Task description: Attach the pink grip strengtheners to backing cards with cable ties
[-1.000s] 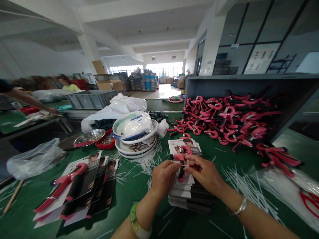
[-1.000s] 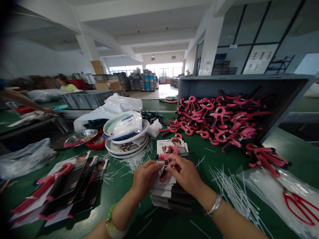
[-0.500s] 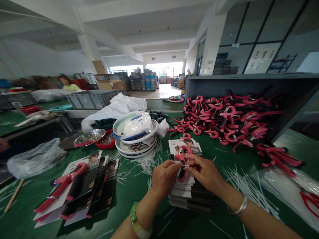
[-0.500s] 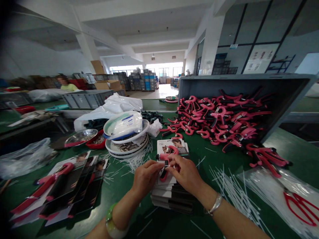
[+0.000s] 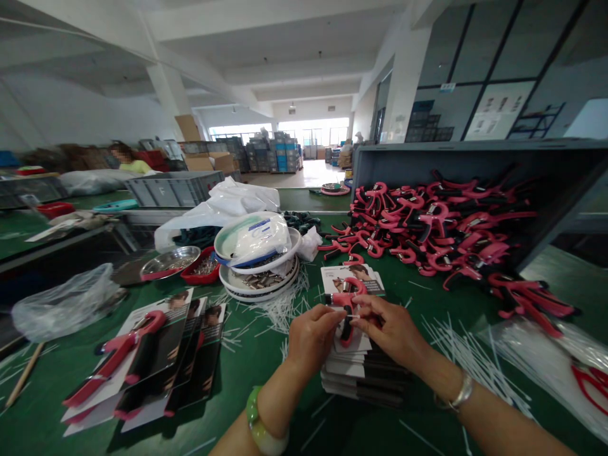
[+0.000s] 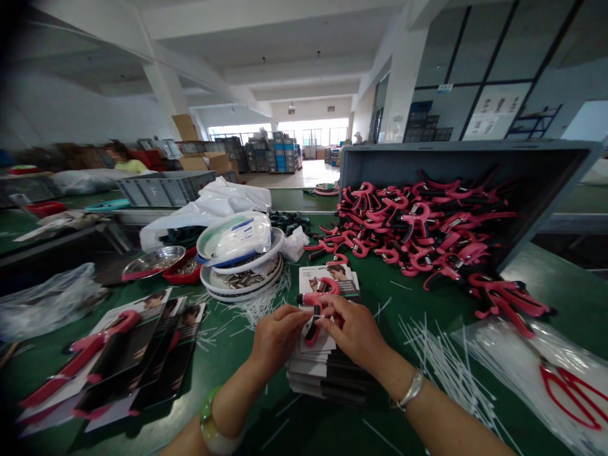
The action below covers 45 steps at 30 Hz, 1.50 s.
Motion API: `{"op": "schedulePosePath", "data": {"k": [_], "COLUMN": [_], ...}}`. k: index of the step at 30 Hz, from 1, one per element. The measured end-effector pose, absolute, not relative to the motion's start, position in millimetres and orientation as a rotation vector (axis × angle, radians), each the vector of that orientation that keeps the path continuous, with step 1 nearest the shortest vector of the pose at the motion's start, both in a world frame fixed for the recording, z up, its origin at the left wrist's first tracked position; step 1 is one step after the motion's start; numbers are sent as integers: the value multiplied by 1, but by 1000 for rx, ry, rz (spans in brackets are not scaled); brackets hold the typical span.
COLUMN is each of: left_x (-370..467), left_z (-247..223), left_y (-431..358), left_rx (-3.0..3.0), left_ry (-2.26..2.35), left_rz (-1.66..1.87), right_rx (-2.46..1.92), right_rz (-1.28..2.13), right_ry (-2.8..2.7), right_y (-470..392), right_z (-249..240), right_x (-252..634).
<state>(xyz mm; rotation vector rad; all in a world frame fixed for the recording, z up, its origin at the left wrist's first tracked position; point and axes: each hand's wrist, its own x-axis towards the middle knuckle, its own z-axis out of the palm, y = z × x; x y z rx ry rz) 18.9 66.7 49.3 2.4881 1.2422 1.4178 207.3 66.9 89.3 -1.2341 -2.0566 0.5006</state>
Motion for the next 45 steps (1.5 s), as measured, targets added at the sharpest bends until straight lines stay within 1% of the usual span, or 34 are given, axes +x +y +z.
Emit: {"op": "schedulePosePath", "data": {"k": [8, 14, 17, 25, 29, 32, 35, 38, 40, 43, 45], "left_x": [20, 23, 27, 33, 34, 36, 36, 33, 31, 30, 31], "left_z": [50, 52, 57, 73, 74, 77, 84, 91, 93, 91, 90], "left_y": [66, 69, 72, 77, 77, 74, 71, 73, 75, 77, 76], "left_rx": [2473, 2262, 2152, 2087, 2116, 2160, 2302, 2392, 2390, 2343, 2293], "left_ry": [1210, 1086, 1092, 1167, 1142, 1150, 1226, 1354, 1337, 1258, 1250], "left_rz": [1440, 1387, 1332, 1124, 1127, 1124, 1056, 952, 905, 886, 892], "right_rx": [-1253, -1199, -1158, -1094, -979, -975, -996, -1108, -1190, -1183, -1179], "right_rz": [539, 716, 739, 544, 204, -82, -246, -297, -253, -133, -168], "right_ry": [-2067, -2127, -2189, -2331, -2409, -2464, -2370, -2036, -1914, -2142, -2357], "right_y": [67, 73, 79, 78, 73, 69, 64, 60, 59, 59, 60], "right_z": [94, 107, 112, 113, 104, 97, 93, 93, 93, 95, 97], "right_x": [206, 207, 206, 216, 226, 227, 232, 243, 248, 243, 232]}}
